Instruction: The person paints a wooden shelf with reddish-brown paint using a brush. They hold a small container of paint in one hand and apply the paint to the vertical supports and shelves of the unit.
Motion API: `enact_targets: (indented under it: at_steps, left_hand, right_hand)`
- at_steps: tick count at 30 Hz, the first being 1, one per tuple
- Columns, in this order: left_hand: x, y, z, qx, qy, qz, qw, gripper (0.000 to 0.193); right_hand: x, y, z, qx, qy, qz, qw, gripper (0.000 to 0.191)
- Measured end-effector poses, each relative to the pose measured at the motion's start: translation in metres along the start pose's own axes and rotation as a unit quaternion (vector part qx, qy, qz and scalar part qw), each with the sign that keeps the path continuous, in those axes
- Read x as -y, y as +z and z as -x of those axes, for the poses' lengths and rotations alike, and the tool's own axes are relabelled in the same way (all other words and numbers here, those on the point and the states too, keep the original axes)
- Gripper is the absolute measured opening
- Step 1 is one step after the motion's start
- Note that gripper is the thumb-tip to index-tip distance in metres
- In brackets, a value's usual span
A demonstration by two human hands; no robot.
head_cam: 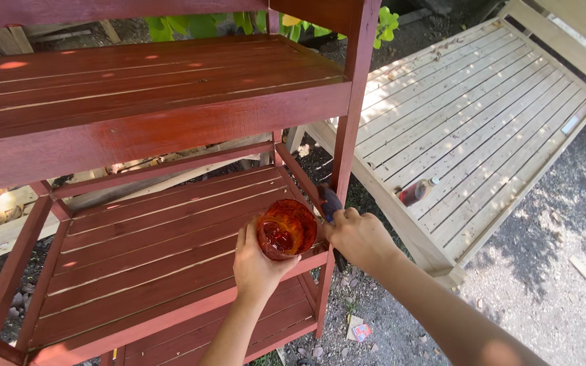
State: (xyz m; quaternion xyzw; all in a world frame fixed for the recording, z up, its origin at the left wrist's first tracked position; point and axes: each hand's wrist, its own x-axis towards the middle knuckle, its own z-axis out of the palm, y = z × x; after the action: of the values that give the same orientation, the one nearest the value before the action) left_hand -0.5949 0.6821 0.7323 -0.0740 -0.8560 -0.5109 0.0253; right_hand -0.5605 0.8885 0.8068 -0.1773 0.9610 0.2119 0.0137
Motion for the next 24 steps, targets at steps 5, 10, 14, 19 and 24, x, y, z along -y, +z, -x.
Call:
enact_targets:
  at_steps: [5,10,14,19,24]
  left_hand:
    - [-0.012,-0.009,-0.005,-0.002,0.000,0.012,1.000,0.104]
    - [-0.022,-0.011,-0.007,-0.008,-0.004,0.028,1.000,0.104]
    - [-0.015,-0.015,-0.005,-0.010,-0.002,0.018,1.000,0.105]
    - [-0.003,-0.020,-0.004,-0.017,0.005,0.009,1.000,0.106]
    - [-0.006,-0.023,-0.002,-0.014,0.001,0.010,1.000,0.105]
  right_hand:
    - [-0.035,-0.047,-0.007,-0.040,-0.014,0.054,0.998,0.028]
    - [-0.036,-0.045,-0.013,-0.048,-0.027,0.073,0.996,0.030]
    - [0.002,-0.010,-0.004,0.050,-0.047,0.086,0.994,0.031]
    - [0.023,0.014,0.008,0.063,-0.047,0.019,0.997,0.026]
    - [0.003,0.009,0.001,-0.022,0.013,0.014,1.000,0.035]
